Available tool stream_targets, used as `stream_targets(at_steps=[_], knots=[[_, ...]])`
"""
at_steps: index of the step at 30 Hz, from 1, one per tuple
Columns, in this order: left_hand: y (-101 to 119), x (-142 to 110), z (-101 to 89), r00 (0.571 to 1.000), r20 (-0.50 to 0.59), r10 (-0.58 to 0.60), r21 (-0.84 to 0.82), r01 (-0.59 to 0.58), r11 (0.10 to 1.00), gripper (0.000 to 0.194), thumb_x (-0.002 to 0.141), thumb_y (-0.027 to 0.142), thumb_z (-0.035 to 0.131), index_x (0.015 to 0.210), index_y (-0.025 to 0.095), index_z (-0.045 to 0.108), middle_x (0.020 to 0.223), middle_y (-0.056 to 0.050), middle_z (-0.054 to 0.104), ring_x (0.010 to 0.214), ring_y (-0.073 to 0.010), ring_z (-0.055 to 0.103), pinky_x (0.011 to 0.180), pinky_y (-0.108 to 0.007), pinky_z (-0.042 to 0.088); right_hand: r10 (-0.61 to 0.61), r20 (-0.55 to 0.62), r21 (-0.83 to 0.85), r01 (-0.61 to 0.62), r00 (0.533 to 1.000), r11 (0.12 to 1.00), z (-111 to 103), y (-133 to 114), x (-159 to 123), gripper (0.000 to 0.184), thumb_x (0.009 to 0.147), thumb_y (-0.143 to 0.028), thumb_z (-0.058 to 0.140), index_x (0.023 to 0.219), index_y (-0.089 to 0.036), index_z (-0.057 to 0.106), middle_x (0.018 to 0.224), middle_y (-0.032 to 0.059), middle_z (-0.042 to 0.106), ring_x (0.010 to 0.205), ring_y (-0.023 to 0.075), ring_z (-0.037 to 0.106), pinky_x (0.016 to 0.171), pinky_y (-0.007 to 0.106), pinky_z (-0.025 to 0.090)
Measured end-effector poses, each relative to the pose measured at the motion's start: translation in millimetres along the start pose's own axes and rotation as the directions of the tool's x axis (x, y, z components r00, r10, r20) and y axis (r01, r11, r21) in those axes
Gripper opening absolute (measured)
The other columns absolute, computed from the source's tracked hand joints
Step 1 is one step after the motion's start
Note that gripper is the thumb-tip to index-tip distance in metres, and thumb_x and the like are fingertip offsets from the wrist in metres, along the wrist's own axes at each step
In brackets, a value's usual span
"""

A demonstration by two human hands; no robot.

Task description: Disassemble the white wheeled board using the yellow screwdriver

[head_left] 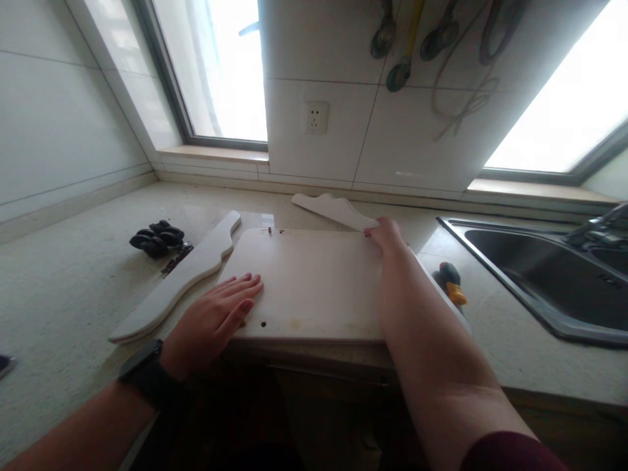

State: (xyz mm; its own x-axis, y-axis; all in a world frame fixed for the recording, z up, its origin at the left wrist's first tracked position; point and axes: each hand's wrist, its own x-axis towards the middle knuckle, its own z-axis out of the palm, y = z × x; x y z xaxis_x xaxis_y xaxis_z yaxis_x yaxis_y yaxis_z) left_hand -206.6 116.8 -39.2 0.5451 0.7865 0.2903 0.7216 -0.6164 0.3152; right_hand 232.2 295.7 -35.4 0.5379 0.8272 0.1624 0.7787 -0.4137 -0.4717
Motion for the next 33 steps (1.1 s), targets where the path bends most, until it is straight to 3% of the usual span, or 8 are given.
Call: stream_targets(at_steps=[3, 7, 12, 18, 26, 33], knots=[[-0.7, -0.1, 0.3, 1.000, 0.009, 0.002, 0.006, -0.002, 1.000, 0.055, 0.108, 0.045, 0.027, 0.145, 0.018, 0.057, 0.153, -0.006, 0.054, 0.146, -0.0233, 0.047, 0.124, -0.048, 0.038, 0.096, -0.004, 0.026, -0.095, 0.995, 0.995, 1.6, -4.1, -4.0, 0.046, 0.081, -0.036, 0.075, 0.125, -0.026, 0.068, 0.123, 0.0171, 0.066, 0.120, 0.0413, 0.057, 0.093, 0.069, 0.044], [-1.1, 0.3, 0.3, 1.000, 0.007, 0.009, 0.007, -0.010, 1.000, 0.055, 0.108, 0.045, 0.027, 0.145, 0.018, 0.058, 0.153, -0.006, 0.054, 0.146, -0.0237, 0.047, 0.124, -0.048, 0.038, 0.120, -0.026, 0.056, -0.118, 0.992, 0.991, 3.4, -5.9, -8.6, 0.046, 0.084, -0.037, 0.072, 0.129, -0.030, 0.066, 0.128, 0.0158, 0.065, 0.125, 0.0412, 0.054, 0.097, 0.068, 0.041], [0.2, 0.2, -0.9, 1.000, 0.008, 0.011, 0.006, -0.011, 1.000, 0.055, 0.108, 0.045, 0.028, 0.146, 0.018, 0.058, 0.153, -0.006, 0.055, 0.146, -0.0241, 0.048, 0.124, -0.048, 0.038, 0.121, -0.038, 0.074, -0.117, 0.992, 0.990, 0.9, -6.7, -8.7, 0.047, 0.083, -0.035, 0.075, 0.129, -0.033, 0.067, 0.132, 0.0129, 0.065, 0.126, 0.0409, 0.053, 0.098, 0.067, 0.041], [0.7, 0.6, -0.9, 1.000, 0.005, 0.002, -0.001, -0.002, 1.000, 0.056, 0.108, 0.046, 0.027, 0.145, 0.019, 0.058, 0.153, -0.006, 0.055, 0.146, -0.0240, 0.048, 0.124, -0.049, 0.037, 0.084, -0.025, 0.094, -0.082, 0.996, 0.992, -5.6, -5.5, -5.9, 0.050, 0.077, -0.032, 0.078, 0.126, -0.031, 0.071, 0.123, 0.0120, 0.069, 0.117, 0.0351, 0.058, 0.094, 0.052, 0.048], [-0.4, 0.7, 0.9, 1.000, -0.002, -0.030, -0.028, 0.029, 0.999, 0.054, 0.108, 0.047, 0.028, 0.145, 0.023, 0.059, 0.152, -0.004, 0.057, 0.145, -0.0237, 0.049, 0.124, -0.049, 0.038, 0.061, -0.003, 0.142, -0.060, 0.998, 0.988, -4.5, -1.5, -2.6, 0.053, 0.072, -0.025, 0.080, 0.124, -0.026, 0.074, 0.113, 0.0113, 0.073, 0.100, 0.0281, 0.066, 0.087, 0.043, 0.051], [1.8, 2.6, -1.6, 0.999, 0.016, -0.037, -0.035, 0.037, 0.999, 0.057, 0.107, 0.048, 0.027, 0.144, 0.020, 0.059, 0.151, -0.006, 0.058, 0.145, -0.0250, 0.049, 0.124, -0.049, 0.037, 0.017, -0.122, 0.183, 0.006, 0.992, 0.983, -20.5, -3.7, -5.2, 0.051, 0.076, -0.030, 0.078, 0.127, -0.025, 0.073, 0.112, 0.0123, 0.074, 0.104, 0.0306, 0.068, 0.090, 0.042, 0.053]])
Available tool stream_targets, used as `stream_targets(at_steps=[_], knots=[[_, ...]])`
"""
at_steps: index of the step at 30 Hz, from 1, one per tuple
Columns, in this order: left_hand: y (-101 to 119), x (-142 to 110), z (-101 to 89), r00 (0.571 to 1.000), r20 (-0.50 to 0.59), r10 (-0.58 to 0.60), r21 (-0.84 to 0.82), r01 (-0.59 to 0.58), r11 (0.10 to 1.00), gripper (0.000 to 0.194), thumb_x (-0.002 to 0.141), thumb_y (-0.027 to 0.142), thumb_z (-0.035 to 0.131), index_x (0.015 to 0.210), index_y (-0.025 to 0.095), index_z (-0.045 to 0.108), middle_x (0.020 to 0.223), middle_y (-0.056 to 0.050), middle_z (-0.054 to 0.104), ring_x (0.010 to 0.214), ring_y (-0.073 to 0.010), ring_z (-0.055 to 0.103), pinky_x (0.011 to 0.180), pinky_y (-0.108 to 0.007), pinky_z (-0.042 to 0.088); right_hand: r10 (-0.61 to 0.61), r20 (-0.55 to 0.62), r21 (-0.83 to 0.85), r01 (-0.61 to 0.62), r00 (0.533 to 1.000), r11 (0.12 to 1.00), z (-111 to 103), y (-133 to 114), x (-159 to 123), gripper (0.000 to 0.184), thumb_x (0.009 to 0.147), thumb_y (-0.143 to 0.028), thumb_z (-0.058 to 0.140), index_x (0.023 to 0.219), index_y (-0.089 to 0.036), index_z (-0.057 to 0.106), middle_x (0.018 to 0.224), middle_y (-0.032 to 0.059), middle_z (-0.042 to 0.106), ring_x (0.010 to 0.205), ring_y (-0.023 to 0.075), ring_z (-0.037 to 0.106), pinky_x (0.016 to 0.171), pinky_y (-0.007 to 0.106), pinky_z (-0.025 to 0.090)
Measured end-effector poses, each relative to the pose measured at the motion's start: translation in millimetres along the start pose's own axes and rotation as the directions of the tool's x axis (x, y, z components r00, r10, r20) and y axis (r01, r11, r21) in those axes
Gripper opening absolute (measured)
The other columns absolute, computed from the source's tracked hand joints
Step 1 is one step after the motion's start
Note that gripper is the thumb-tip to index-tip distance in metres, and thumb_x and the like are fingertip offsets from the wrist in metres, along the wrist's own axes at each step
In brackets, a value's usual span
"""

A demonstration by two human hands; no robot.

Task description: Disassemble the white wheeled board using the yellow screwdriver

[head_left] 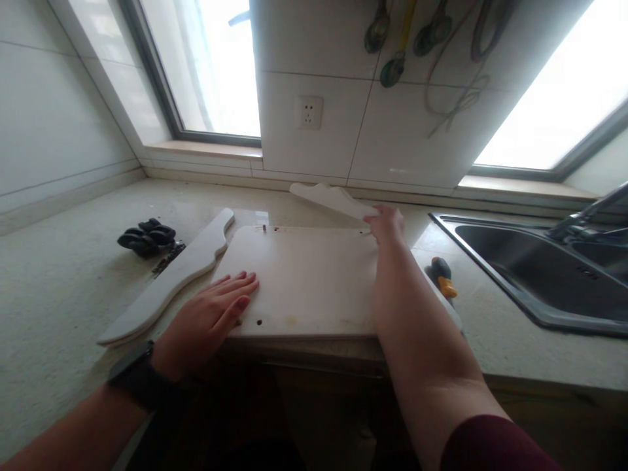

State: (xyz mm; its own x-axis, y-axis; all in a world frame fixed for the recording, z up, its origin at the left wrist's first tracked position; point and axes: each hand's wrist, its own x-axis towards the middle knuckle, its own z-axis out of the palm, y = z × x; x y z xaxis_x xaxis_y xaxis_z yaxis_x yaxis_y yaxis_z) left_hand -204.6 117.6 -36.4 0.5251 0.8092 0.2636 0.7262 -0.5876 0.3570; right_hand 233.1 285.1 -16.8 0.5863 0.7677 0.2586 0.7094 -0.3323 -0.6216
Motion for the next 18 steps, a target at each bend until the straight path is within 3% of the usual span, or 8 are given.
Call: stream_targets(at_steps=[11, 18], knots=[[5.0, 1.8, -2.3, 1.000, -0.001, 0.017, 0.029, -0.017, 0.999, 0.054, 0.108, 0.045, 0.029, 0.143, 0.019, 0.060, 0.150, -0.007, 0.057, 0.144, -0.0256, 0.050, 0.122, -0.052, 0.039, -0.151, -0.096, 0.100, 0.160, 0.984, 0.982, -15.9, -16.0, -6.2, 0.049, 0.073, -0.031, 0.081, 0.121, -0.022, 0.077, 0.111, 0.0136, 0.075, 0.104, 0.0312, 0.067, 0.091, 0.042, 0.051], [4.2, 0.8, -1.9, 0.999, -0.033, 0.021, -0.005, -0.021, 1.000, 0.051, 0.108, 0.044, 0.031, 0.142, 0.022, 0.062, 0.149, -0.006, 0.059, 0.143, -0.0244, 0.052, 0.122, -0.051, 0.041, -0.233, -0.132, 0.298, 0.263, 0.964, 0.918, -23.5, -27.9, -11.7, 0.046, 0.080, -0.036, 0.070, 0.122, -0.017, 0.073, 0.108, 0.0129, 0.074, 0.098, 0.0268, 0.066, 0.087, 0.039, 0.050]])
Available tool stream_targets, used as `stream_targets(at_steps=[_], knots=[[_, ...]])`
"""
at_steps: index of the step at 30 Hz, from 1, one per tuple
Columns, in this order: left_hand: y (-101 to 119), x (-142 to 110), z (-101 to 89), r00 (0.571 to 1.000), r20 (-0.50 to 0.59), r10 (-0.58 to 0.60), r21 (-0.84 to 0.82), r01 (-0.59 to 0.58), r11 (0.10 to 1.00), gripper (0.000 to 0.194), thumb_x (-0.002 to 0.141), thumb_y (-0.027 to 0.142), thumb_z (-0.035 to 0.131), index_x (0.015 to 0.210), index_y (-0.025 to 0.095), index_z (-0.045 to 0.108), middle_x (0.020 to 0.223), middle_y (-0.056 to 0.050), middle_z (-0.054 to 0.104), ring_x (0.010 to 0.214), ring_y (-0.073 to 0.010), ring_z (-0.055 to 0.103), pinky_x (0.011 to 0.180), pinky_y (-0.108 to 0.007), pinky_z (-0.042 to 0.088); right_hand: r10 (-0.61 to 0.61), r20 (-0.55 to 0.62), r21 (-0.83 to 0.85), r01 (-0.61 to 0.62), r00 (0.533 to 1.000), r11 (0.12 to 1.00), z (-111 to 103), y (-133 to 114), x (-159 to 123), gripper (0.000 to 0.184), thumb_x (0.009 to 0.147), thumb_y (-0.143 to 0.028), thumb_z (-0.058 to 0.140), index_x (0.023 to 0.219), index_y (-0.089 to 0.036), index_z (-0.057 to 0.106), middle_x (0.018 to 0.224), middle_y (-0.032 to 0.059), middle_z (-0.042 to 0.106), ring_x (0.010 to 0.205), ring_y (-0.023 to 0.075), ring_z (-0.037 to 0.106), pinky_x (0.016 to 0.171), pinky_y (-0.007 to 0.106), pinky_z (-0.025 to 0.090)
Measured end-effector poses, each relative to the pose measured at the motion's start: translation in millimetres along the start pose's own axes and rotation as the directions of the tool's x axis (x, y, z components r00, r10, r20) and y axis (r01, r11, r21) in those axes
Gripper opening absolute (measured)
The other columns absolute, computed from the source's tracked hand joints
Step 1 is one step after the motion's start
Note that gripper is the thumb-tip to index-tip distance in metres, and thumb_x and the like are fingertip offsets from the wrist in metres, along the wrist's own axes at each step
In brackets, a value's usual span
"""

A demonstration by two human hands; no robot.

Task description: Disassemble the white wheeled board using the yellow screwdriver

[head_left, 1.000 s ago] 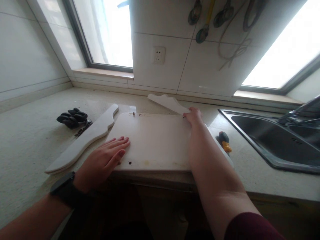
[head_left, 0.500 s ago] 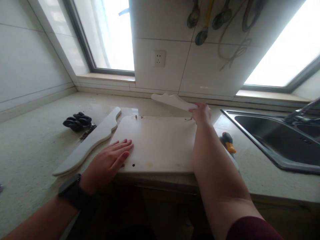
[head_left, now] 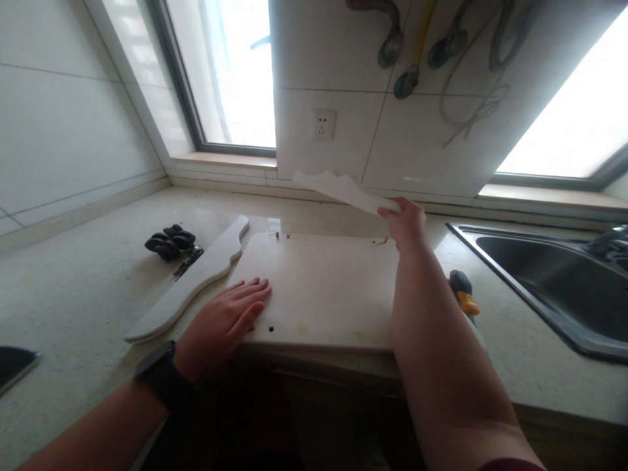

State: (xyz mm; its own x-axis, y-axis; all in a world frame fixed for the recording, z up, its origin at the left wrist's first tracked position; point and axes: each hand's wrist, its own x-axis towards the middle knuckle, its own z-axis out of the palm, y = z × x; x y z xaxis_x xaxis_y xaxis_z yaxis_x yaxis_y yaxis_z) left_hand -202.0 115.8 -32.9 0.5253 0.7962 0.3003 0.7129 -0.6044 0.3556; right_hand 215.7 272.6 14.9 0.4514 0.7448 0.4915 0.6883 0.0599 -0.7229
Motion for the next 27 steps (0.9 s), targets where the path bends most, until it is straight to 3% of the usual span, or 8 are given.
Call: stream_targets(at_steps=[6, 9, 12, 16, 19, 22, 25, 27], knots=[[-2.0, -2.8, 0.2, 0.999, -0.014, -0.038, -0.070, 0.037, 0.997, 0.050, 0.107, 0.043, 0.033, 0.142, 0.022, 0.062, 0.149, -0.006, 0.060, 0.143, -0.0254, 0.052, 0.122, -0.051, 0.041, -0.090, 0.172, 0.250, 0.045, 0.981, 0.967, 10.7, -21.6, -9.9, 0.045, 0.080, -0.046, 0.066, 0.115, -0.019, 0.070, 0.088, 0.0045, 0.068, 0.074, 0.0175, 0.058, 0.065, 0.029, 0.045], [3.5, -3.7, -6.5, 0.993, -0.112, -0.046, -0.081, 0.037, 0.996, 0.046, 0.107, 0.039, 0.036, 0.142, 0.023, 0.060, 0.148, -0.007, 0.061, 0.140, -0.0245, 0.054, 0.119, -0.048, 0.045, -0.136, 0.282, 0.335, 0.036, 0.950, 0.942, 11.3, -32.1, -18.9, 0.047, 0.075, -0.049, 0.071, 0.112, -0.020, 0.070, 0.075, -0.0004, 0.059, 0.065, 0.0144, 0.050, 0.058, 0.027, 0.038], [11.9, -3.1, -19.9, 0.956, -0.292, 0.016, 0.057, 0.001, 0.998, 0.039, 0.104, 0.036, 0.047, 0.140, 0.024, 0.057, 0.146, -0.009, 0.060, 0.139, -0.0260, 0.052, 0.118, -0.048, 0.043, -0.190, 0.391, 0.396, 0.022, 0.901, 0.918, 9.7, -39.1, -26.5, 0.048, 0.073, -0.052, 0.073, 0.109, -0.020, 0.071, 0.070, -0.0026, 0.055, 0.060, 0.0125, 0.044, 0.055, 0.026, 0.034], [16.7, -0.6, -39.9, 0.887, -0.453, 0.090, 0.315, 0.065, 0.947, 0.044, 0.098, 0.036, 0.060, 0.140, 0.026, 0.052, 0.144, -0.012, 0.058, 0.139, -0.0304, 0.050, 0.119, -0.052, 0.039, -0.280, 0.483, 0.474, 0.022, 0.829, 0.880, 8.1, -46.4, -32.5, 0.044, 0.073, -0.053, 0.076, 0.102, -0.021, 0.074, 0.074, -0.0012, 0.059, 0.067, 0.0139, 0.050, 0.062, 0.027, 0.039], [13.2, 1.6, -50.0, 0.900, -0.430, 0.070, 0.428, 0.135, 0.894, 0.054, 0.097, 0.040, 0.063, 0.146, 0.024, 0.046, 0.149, -0.016, 0.054, 0.140, -0.0355, 0.049, 0.115, -0.056, 0.039, -0.339, 0.557, 0.536, -0.017, 0.758, 0.844, 7.2, -53.1, -36.7, 0.040, 0.072, -0.051, 0.079, 0.099, -0.021, 0.073, 0.079, -0.0004, 0.063, 0.072, 0.0153, 0.055, 0.067, 0.028, 0.042], [7.5, 3.1, -54.3, 0.936, -0.351, -0.016, 0.471, 0.191, 0.861, 0.067, 0.094, 0.049, 0.065, 0.150, 0.020, 0.042, 0.142, -0.019, 0.060, 0.128, -0.0406, 0.058, 0.104, -0.057, 0.046, -0.372, 0.610, 0.579, -0.074, 0.700, 0.812, 7.0, -60.1, -41.5, 0.035, 0.073, -0.046, 0.081, 0.098, -0.021, 0.074, 0.080, -0.0008, 0.065, 0.074, 0.0152, 0.057, 0.070, 0.028, 0.043], [2.2, 3.3, -55.1, 0.952, -0.278, -0.123, 0.439, 0.240, 0.866, 0.059, 0.095, 0.054, 0.062, 0.143, 0.022, 0.051, 0.127, -0.016, 0.071, 0.109, -0.0378, 0.068, 0.089, -0.050, 0.054, -0.380, 0.625, 0.589, -0.093, 0.682, 0.803, 9.6, -64.1, -44.6, 0.032, 0.074, -0.042, 0.081, 0.097, -0.021, 0.075, 0.080, -0.0007, 0.066, 0.074, 0.0146, 0.057, 0.068, 0.027, 0.043], [-1.4, 3.3, -55.7, 0.952, -0.248, -0.182, 0.372, 0.267, 0.889, 0.055, 0.095, 0.057, 0.060, 0.138, 0.023, 0.056, 0.124, -0.013, 0.073, 0.104, -0.0350, 0.071, 0.083, -0.046, 0.056, -0.354, 0.614, 0.578, -0.095, 0.705, 0.811, 13.6, -63.9, -44.5, 0.033, 0.072, -0.042, 0.083, 0.097, -0.021, 0.076, 0.077, -0.0007, 0.064, 0.070, 0.0139, 0.055, 0.064, 0.026, 0.042]])
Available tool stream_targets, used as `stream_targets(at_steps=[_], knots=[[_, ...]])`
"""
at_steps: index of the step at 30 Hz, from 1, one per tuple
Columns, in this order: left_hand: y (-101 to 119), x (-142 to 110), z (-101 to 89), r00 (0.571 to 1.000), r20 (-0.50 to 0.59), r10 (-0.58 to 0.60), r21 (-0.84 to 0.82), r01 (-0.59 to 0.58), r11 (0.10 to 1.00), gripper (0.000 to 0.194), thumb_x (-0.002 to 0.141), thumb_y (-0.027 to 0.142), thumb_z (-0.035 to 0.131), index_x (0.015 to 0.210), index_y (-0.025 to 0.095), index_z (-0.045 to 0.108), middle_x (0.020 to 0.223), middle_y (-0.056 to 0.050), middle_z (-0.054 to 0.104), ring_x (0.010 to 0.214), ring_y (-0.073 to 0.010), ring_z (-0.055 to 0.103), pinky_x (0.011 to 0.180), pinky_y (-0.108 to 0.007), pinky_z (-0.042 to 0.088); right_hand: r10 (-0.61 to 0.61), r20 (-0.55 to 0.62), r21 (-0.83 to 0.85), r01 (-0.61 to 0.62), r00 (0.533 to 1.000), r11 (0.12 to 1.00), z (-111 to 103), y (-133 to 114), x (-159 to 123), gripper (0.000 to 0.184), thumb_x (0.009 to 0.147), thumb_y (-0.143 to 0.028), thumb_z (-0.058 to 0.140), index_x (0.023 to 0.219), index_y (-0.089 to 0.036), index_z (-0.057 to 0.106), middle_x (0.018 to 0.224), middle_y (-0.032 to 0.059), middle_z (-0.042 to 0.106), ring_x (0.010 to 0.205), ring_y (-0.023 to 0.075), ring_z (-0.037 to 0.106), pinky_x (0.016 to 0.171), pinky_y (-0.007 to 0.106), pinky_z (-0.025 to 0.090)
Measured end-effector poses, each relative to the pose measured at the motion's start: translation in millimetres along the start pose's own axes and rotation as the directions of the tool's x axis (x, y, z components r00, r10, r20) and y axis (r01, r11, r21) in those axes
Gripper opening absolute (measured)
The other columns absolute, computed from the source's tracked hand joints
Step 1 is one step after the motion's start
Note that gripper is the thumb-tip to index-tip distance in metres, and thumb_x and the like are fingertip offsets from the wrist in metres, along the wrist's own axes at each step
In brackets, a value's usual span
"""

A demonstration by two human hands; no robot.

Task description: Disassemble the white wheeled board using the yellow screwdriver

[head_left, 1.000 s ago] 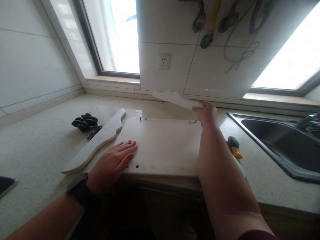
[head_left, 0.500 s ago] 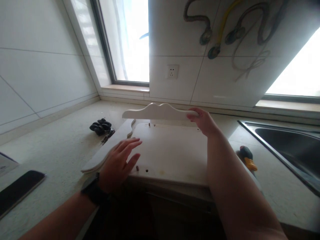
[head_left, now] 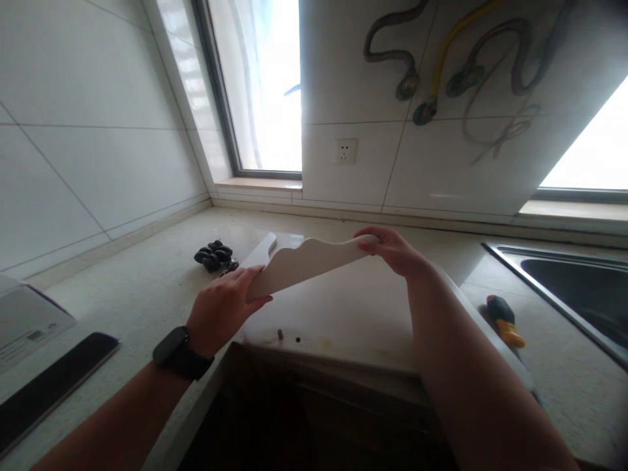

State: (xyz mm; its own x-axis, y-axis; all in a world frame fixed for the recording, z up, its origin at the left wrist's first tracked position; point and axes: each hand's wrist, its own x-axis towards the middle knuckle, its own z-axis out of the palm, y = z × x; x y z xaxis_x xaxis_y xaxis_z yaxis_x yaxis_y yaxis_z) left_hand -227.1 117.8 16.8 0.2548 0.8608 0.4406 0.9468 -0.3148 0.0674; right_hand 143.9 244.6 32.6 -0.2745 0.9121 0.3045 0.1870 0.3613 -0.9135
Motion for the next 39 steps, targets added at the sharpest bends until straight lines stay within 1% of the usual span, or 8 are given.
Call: stream_targets(at_steps=[8, 14, 17, 20, 24, 26, 33, 39], knots=[[-13.3, 11.8, -7.0, 0.975, 0.214, -0.066, -0.492, 0.165, 0.855, 0.062, 0.088, 0.069, 0.062, 0.128, 0.022, 0.067, 0.122, -0.010, 0.075, 0.105, -0.0316, 0.071, 0.091, -0.043, 0.056, 0.044, -0.196, 0.149, -0.015, 0.980, 0.989, -1.5, 19.1, 13.0, 0.050, 0.087, -0.062, 0.064, 0.114, -0.020, 0.070, 0.098, 0.0068, 0.071, 0.066, 0.0131, 0.061, 0.060, 0.027, 0.049], [-11.6, 10.9, 2.8, 0.814, 0.559, -0.155, -0.755, 0.578, 0.310, 0.047, 0.086, 0.066, 0.066, 0.088, 0.018, 0.067, 0.075, -0.001, 0.065, 0.059, -0.0123, 0.056, 0.051, -0.023, 0.044, 0.107, -0.131, 0.206, -0.079, 0.986, 0.975, 1.9, 24.7, 15.8, 0.054, 0.090, -0.065, 0.062, 0.119, -0.021, 0.070, 0.111, 0.0121, 0.075, 0.071, 0.0146, 0.065, 0.062, 0.027, 0.051], [-14.5, 10.5, 8.0, 0.759, 0.614, -0.218, -0.754, 0.645, 0.121, 0.049, 0.082, 0.066, 0.071, 0.089, 0.017, 0.065, 0.081, -0.001, 0.062, 0.058, -0.0097, 0.052, 0.050, -0.022, 0.041, 0.120, -0.127, 0.162, -0.099, 0.985, 0.982, 3.0, 31.1, 17.8, 0.050, 0.090, -0.063, 0.063, 0.114, -0.020, 0.071, 0.106, 0.0116, 0.075, 0.069, 0.0145, 0.064, 0.061, 0.027, 0.051], [-23.4, 13.4, 2.6, 0.796, 0.541, -0.269, -0.764, 0.600, 0.239, 0.050, 0.083, 0.066, 0.069, 0.095, 0.017, 0.068, 0.081, -0.001, 0.064, 0.058, -0.0100, 0.051, 0.051, -0.023, 0.039, 0.136, -0.128, 0.129, -0.119, 0.982, 0.984, 3.1, 36.6, 18.8, 0.047, 0.089, -0.061, 0.064, 0.110, -0.019, 0.071, 0.101, 0.0116, 0.075, 0.066, 0.0144, 0.062, 0.060, 0.028, 0.050], [-45.4, 16.5, -11.5, 0.917, 0.264, -0.300, -0.565, 0.399, 0.722, 0.053, 0.087, 0.070, 0.061, 0.098, 0.019, 0.072, 0.084, -0.004, 0.072, 0.071, -0.0184, 0.063, 0.059, -0.026, 0.042, 0.127, -0.135, 0.062, -0.119, 0.983, 0.991, 4.1, 38.1, 18.2, 0.042, 0.090, -0.056, 0.065, 0.106, -0.018, 0.071, 0.096, 0.0112, 0.074, 0.066, 0.0145, 0.061, 0.059, 0.028, 0.049], [-55.9, 16.2, -14.8, 0.927, 0.195, -0.320, -0.366, 0.372, 0.853, 0.057, 0.089, 0.072, 0.055, 0.106, 0.020, 0.073, 0.095, -0.007, 0.077, 0.083, -0.0250, 0.070, 0.067, -0.030, 0.046, 0.117, -0.132, 0.021, -0.115, 0.984, 0.993, 5.4, 37.4, 18.0, 0.037, 0.091, -0.051, 0.064, 0.105, -0.017, 0.071, 0.095, 0.0109, 0.074, 0.067, 0.0147, 0.061, 0.060, 0.028, 0.049], [-61.9, 11.1, -4.2, 0.890, 0.183, -0.418, 0.262, 0.365, 0.893, 0.056, 0.098, 0.063, 0.040, 0.103, 0.017, 0.072, 0.096, -0.018, 0.078, 0.089, -0.0358, 0.075, 0.070, -0.038, 0.050, 0.134, -0.105, -0.095, -0.144, 0.985, 0.985, 6.8, 40.4, 20.3, 0.029, 0.092, -0.040, 0.059, 0.103, -0.016, 0.071, 0.090, 0.0104, 0.074, 0.062, 0.0142, 0.060, 0.057, 0.028, 0.048], [-46.0, 7.7, -2.1, 0.873, 0.223, -0.434, 0.389, 0.328, 0.861, 0.059, 0.100, 0.059, 0.035, 0.106, 0.012, 0.070, 0.099, -0.021, 0.077, 0.092, -0.0388, 0.076, 0.076, -0.043, 0.055, 0.146, -0.064, -0.173, -0.155, 0.987, 0.973, 5.4, 47.5, 22.0, 0.029, 0.093, -0.040, 0.057, 0.104, -0.016, 0.070, 0.092, 0.0108, 0.074, 0.064, 0.0145, 0.061, 0.058, 0.026, 0.048]])
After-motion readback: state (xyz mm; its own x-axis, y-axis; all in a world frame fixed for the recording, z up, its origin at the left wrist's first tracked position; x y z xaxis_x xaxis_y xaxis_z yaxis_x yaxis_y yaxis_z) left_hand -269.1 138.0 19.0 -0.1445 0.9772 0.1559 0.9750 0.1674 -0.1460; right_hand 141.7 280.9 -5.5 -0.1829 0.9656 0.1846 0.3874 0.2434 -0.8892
